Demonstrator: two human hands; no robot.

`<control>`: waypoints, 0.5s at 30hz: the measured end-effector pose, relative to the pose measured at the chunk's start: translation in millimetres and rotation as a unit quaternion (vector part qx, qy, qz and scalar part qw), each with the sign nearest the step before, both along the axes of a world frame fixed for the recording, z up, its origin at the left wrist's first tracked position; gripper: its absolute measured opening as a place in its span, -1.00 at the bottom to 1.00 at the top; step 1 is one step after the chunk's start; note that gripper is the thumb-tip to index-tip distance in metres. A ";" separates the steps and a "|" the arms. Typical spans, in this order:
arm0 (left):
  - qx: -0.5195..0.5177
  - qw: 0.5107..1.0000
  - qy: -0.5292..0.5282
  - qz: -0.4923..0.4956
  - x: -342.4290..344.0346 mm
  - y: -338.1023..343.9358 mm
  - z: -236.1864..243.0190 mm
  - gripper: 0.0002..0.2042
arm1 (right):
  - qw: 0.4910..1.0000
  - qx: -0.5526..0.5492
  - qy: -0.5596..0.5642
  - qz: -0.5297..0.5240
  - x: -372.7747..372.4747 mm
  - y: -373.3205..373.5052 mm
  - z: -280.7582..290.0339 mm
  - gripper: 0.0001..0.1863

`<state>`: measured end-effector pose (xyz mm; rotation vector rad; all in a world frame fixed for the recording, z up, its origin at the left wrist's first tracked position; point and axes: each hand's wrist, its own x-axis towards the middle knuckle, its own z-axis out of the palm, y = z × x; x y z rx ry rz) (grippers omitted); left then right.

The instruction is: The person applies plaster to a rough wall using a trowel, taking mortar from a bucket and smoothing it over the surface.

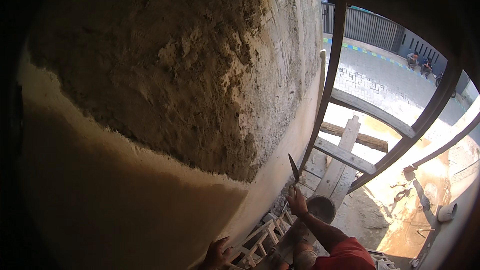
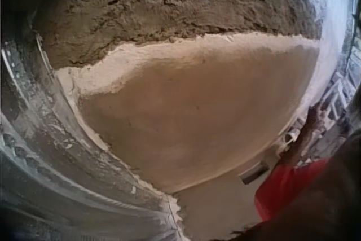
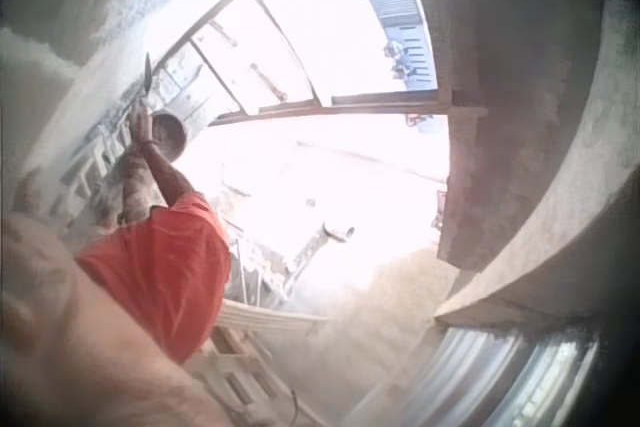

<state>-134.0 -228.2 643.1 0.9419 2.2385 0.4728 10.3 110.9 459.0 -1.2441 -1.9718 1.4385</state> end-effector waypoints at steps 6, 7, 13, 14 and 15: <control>-0.135 0.966 -0.192 -0.109 35.4 -48.7 -80.7 -0.44 | 0.936 -0.278 -0.180 -0.116 201.5 -95.8 -80.6 -0.64; -0.108 0.971 -0.188 -0.101 42.8 -54.3 -96.3 -0.46 | 0.915 -0.325 -0.189 -0.149 220.7 -105.9 -71.7 -0.67; -0.138 0.950 -0.257 -0.114 59.3 -5.3 -161.8 -0.47 | 0.829 -0.452 -0.159 -0.290 294.8 -148.5 -52.8 -0.77; -0.133 0.950 -0.248 -0.139 56.5 13.1 -172.6 -0.47 | 0.841 -0.416 -0.203 -0.281 292.9 -151.5 -34.6 -0.77; -0.130 0.948 -0.245 -0.155 56.1 28.9 -186.0 -0.47 | 0.871 -0.375 -0.240 -0.205 310.9 -160.2 -42.4 -0.78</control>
